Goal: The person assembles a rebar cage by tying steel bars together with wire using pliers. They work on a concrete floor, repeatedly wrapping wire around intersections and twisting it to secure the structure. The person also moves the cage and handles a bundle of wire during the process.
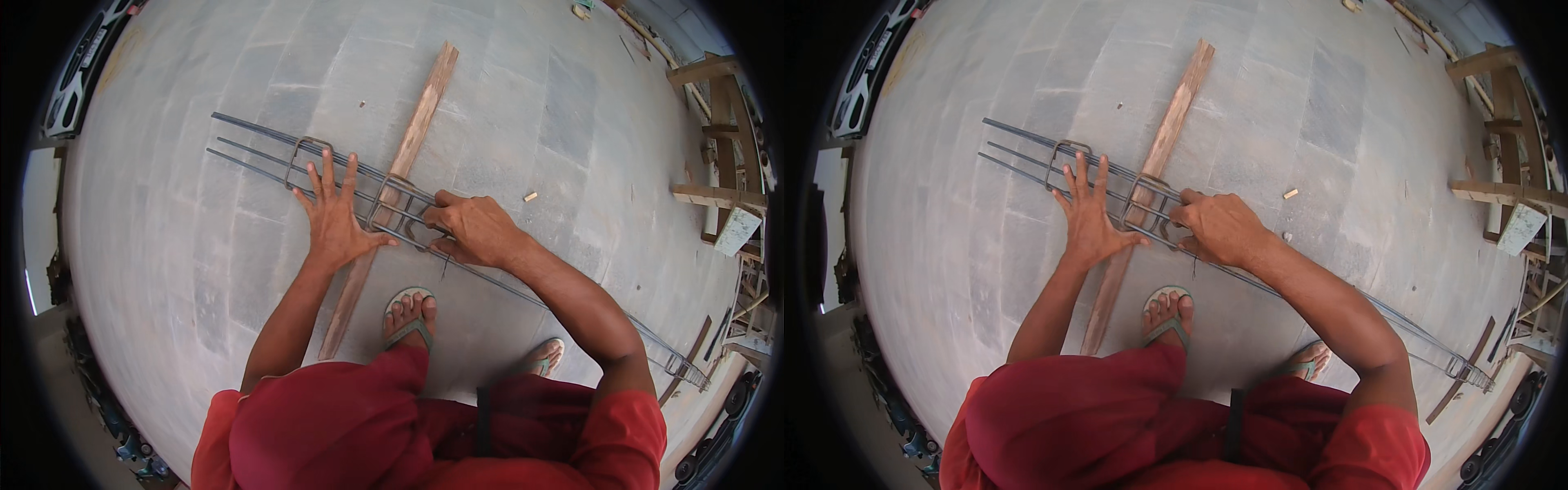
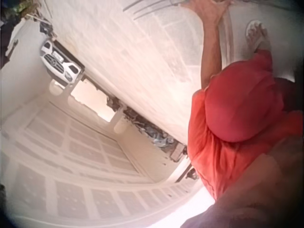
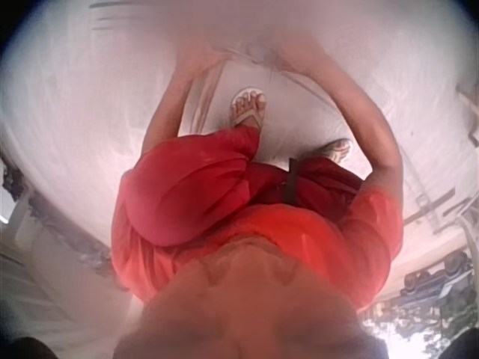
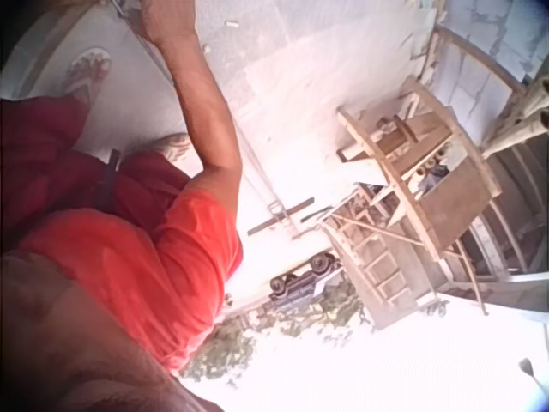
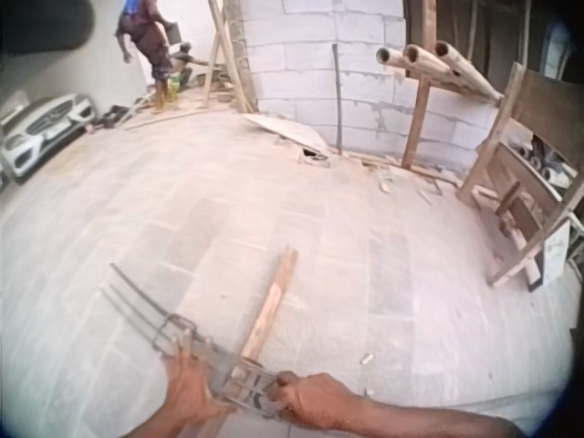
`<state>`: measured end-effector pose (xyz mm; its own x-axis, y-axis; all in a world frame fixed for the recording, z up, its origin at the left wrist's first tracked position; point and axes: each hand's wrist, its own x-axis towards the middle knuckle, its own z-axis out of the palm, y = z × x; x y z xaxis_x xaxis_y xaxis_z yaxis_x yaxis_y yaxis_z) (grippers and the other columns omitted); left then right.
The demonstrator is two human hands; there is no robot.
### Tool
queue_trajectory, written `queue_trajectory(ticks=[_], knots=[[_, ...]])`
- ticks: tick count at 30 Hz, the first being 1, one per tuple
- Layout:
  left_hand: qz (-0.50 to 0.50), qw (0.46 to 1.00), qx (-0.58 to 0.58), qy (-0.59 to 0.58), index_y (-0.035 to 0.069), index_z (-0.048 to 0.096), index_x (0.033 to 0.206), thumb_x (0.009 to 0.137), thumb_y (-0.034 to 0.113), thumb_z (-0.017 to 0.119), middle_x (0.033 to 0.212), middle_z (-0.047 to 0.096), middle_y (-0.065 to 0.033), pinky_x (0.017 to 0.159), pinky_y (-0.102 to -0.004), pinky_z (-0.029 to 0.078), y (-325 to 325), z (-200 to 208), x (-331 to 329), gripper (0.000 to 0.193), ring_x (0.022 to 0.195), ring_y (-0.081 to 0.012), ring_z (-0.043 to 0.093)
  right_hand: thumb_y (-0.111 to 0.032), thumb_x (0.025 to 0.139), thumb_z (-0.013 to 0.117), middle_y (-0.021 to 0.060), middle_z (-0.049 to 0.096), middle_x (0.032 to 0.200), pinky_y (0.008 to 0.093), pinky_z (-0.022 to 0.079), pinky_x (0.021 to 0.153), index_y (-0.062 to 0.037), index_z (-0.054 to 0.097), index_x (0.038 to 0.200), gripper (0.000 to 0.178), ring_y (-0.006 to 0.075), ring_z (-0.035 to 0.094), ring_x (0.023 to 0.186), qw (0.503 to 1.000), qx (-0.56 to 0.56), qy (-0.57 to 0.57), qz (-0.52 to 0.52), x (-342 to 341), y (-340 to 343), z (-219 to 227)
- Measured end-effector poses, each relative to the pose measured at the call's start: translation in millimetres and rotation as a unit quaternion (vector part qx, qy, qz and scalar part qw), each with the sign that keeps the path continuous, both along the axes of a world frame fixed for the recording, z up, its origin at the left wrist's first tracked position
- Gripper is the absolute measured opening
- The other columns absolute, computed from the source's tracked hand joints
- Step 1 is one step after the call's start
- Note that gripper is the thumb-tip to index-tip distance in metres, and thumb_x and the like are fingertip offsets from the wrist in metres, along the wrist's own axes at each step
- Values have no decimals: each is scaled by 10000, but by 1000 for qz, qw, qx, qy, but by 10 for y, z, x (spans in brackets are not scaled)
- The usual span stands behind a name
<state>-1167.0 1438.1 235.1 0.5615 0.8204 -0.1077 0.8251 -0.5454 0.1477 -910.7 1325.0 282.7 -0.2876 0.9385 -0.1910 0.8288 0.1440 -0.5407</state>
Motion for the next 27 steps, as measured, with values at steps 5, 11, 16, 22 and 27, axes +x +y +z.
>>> queue_trajectory(ticks=[5,11,16,22,27], knots=[[-9,1000,9,-16,224,68,1727,335,951,807,1767,-117,-218,1121,-890,31,14,-72,-4,1736,1584,-567,-105,-143,902,702,122,681,1068,434,616,691,-20,746,958,142,303,763,827,994,11,-74,76,-115,-132,-248],[-9,999,14,-38,234,72,1727,331,968,789,1767,-115,-218,1114,-896,21,12,-137,-62,1732,1585,-565,-102,-110,887,672,138,731,1045,431,627,700,-27,762,842,131,319,774,825,978,-74,-142,137,172,-472,-66],[-5,1000,12,-29,224,79,1726,335,978,777,1767,-104,-224,1123,-887,14,5,-108,-60,1730,1587,-562,-98,-137,898,740,148,725,1072,432,622,704,-29,778,935,120,313,771,819,963,-172,-144,148,298,-593,135],[-9,999,19,-39,222,85,1726,334,985,768,1766,-101,-230,1129,-879,2,9,-117,-62,1728,1590,-556,-103,-123,939,707,154,634,1277,411,637,689,-51,717,1237,306,296,770,807,996,86,-10,6,-224,289,-45],[-15,996,25,-80,158,205,1707,440,843,880,1758,46,-250,1201,-804,97,-94,22,-18,1590,1608,-519,30,-100,939,643,159,662,1256,406,640,671,-67,747,1189,272,300,778,804,981,155,-29,113,-476,746,-257]])
